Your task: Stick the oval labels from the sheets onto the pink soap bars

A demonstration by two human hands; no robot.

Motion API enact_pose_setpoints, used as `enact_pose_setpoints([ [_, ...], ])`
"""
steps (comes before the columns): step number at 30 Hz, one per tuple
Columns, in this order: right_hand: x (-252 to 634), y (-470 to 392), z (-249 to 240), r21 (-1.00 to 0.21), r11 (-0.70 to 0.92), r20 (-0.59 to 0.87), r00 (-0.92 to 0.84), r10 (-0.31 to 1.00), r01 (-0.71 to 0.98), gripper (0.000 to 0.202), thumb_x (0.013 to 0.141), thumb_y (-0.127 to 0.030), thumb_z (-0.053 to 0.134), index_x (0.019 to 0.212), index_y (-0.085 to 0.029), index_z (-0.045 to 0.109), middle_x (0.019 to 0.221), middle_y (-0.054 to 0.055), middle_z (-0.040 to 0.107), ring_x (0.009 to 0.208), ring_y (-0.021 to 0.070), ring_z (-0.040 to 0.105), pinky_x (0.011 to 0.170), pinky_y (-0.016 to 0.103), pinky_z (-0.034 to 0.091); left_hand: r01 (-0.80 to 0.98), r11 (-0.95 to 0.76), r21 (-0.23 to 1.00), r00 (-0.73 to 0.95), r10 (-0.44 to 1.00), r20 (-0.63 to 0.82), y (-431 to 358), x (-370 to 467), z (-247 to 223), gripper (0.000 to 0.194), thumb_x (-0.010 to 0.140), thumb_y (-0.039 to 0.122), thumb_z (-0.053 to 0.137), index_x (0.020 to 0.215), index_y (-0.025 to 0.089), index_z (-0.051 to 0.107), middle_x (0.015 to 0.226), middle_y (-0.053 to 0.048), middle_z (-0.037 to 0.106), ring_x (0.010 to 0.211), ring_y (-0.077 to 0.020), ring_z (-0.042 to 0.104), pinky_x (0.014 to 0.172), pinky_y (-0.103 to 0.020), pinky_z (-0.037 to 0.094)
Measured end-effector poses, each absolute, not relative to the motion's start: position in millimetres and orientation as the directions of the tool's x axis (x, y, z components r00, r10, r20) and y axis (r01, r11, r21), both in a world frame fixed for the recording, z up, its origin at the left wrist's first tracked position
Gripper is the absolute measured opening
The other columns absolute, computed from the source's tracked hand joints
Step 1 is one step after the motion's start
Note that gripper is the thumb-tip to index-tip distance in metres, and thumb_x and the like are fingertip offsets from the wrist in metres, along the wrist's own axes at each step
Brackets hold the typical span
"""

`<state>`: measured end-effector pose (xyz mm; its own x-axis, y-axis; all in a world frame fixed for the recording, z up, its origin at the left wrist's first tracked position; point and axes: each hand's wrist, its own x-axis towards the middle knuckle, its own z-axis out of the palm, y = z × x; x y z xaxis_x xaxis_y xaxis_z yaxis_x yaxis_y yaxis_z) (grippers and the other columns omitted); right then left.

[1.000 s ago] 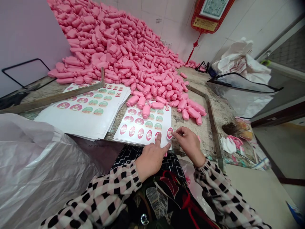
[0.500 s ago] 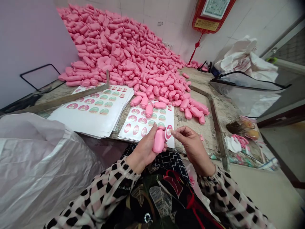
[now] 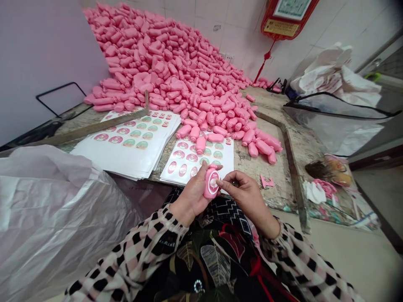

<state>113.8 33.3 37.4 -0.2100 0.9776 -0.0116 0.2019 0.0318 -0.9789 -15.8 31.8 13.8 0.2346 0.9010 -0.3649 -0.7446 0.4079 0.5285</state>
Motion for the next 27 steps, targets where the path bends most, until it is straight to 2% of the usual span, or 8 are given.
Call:
enact_pose_setpoints([
  [11, 112.6, 35.8, 30.7, -0.967, 0.03, -0.032, -0.238, 0.971, 0.252, 0.023, 0.07, -0.041, 0.066, 0.068, -0.02, 0.057, 0.059, -0.002, 0.061, 0.055, 0.0131, 0.055, 0.054, 0.025, 0.042, -0.726, 0.375, 0.576, 0.212, 0.919, -0.332, 31.2, -16.4, 10.3, 0.056, 0.078, 0.06, 0.044, 0.104, 0.013, 0.059, 0.079, -0.005, 0.056, 0.059, -0.0102, 0.053, 0.048, -0.021, 0.044],
  [15, 114.6, 35.4, 27.1, -0.932, 0.088, 0.002, -0.238, 0.971, 0.351, 0.026, 0.073, -0.045, 0.061, 0.071, -0.02, 0.057, 0.063, -0.001, 0.062, 0.058, 0.014, 0.055, 0.056, 0.025, 0.041, -0.716, 0.36, 0.598, 0.194, 0.925, -0.326, 30.5, -15.6, 9.7, 0.055, 0.078, 0.058, 0.047, 0.107, 0.013, 0.059, 0.081, -0.006, 0.057, 0.062, -0.0111, 0.055, 0.051, -0.021, 0.044],
  [17, 115.7, 32.9, 29.4, -0.85, 0.184, 0.063, -0.251, 0.966, 0.494, 0.025, 0.076, -0.046, 0.058, 0.073, -0.021, 0.058, 0.069, 0.0, 0.063, 0.064, 0.0149, 0.056, 0.06, 0.026, 0.039, -0.716, 0.364, 0.595, 0.188, 0.922, -0.338, 30.2, -14.9, 11.5, 0.051, 0.078, 0.055, 0.05, 0.106, 0.013, 0.06, 0.083, -0.006, 0.058, 0.064, -0.0114, 0.056, 0.053, -0.021, 0.045],
  [20, 118.0, 27.4, 36.3, -0.581, 0.353, 0.179, -0.307, 0.935, 0.734, 0.025, 0.08, -0.046, 0.053, 0.076, -0.023, 0.06, 0.076, 0.002, 0.063, 0.071, 0.0168, 0.056, 0.064, 0.027, 0.036, -0.712, 0.381, 0.59, 0.193, 0.914, -0.357, 30.0, -14.9, 15.3, 0.046, 0.079, 0.05, 0.052, 0.103, 0.012, 0.061, 0.081, -0.005, 0.058, 0.061, -0.0098, 0.055, 0.052, -0.019, 0.044],
  [22, 120.6, 25.4, 39.5, -0.423, 0.383, 0.219, -0.317, 0.923, 0.822, 0.027, 0.08, -0.048, 0.052, 0.076, -0.022, 0.061, 0.076, 0.004, 0.062, 0.073, 0.0181, 0.055, 0.063, 0.028, 0.033, -0.7, 0.397, 0.594, 0.209, 0.909, -0.36, 30.2, -15.6, 17.0, 0.044, 0.08, 0.05, 0.052, 0.103, 0.013, 0.06, 0.075, -0.003, 0.056, 0.058, -0.0095, 0.054, 0.049, -0.019, 0.043],
  [23, 122.0, 25.5, 39.9, -0.393, 0.362, 0.219, -0.296, 0.93, 0.845, 0.029, 0.079, -0.05, 0.053, 0.075, -0.022, 0.061, 0.075, 0.004, 0.062, 0.071, 0.0182, 0.054, 0.062, 0.028, 0.033, -0.691, 0.407, 0.597, 0.221, 0.906, -0.362, 30.4, -15.9, 17.3, 0.044, 0.08, 0.05, 0.051, 0.104, 0.014, 0.06, 0.072, -0.002, 0.055, 0.057, -0.0099, 0.055, 0.047, -0.019, 0.043],
  [25, 124.4, 27.8, 38.4, -0.462, 0.272, 0.159, -0.223, 0.962, 0.844, 0.032, 0.073, -0.054, 0.057, 0.077, -0.023, 0.061, 0.068, 0.003, 0.061, 0.064, 0.0168, 0.053, 0.057, 0.027, 0.032, -0.67, 0.426, 0.608, 0.235, 0.899, -0.37, 30.7, -15.8, 16.5, 0.043, 0.08, 0.05, 0.05, 0.104, 0.015, 0.059, 0.069, -0.001, 0.054, 0.053, -0.01, 0.054, 0.044, -0.02, 0.043],
  [27, 124.6, 31.5, 34.8, -0.682, 0.138, 0.03, -0.161, 0.987, 0.718, 0.035, 0.068, -0.056, 0.061, 0.081, -0.023, 0.061, 0.062, -0.001, 0.059, 0.056, 0.0143, 0.052, 0.052, 0.025, 0.033, -0.637, 0.439, 0.634, 0.23, 0.893, -0.387, 30.0, -14.0, 14.6, 0.043, 0.08, 0.051, 0.049, 0.103, 0.015, 0.056, 0.064, 0.0, 0.054, 0.047, -0.0098, 0.053, 0.04, -0.02, 0.041],
])
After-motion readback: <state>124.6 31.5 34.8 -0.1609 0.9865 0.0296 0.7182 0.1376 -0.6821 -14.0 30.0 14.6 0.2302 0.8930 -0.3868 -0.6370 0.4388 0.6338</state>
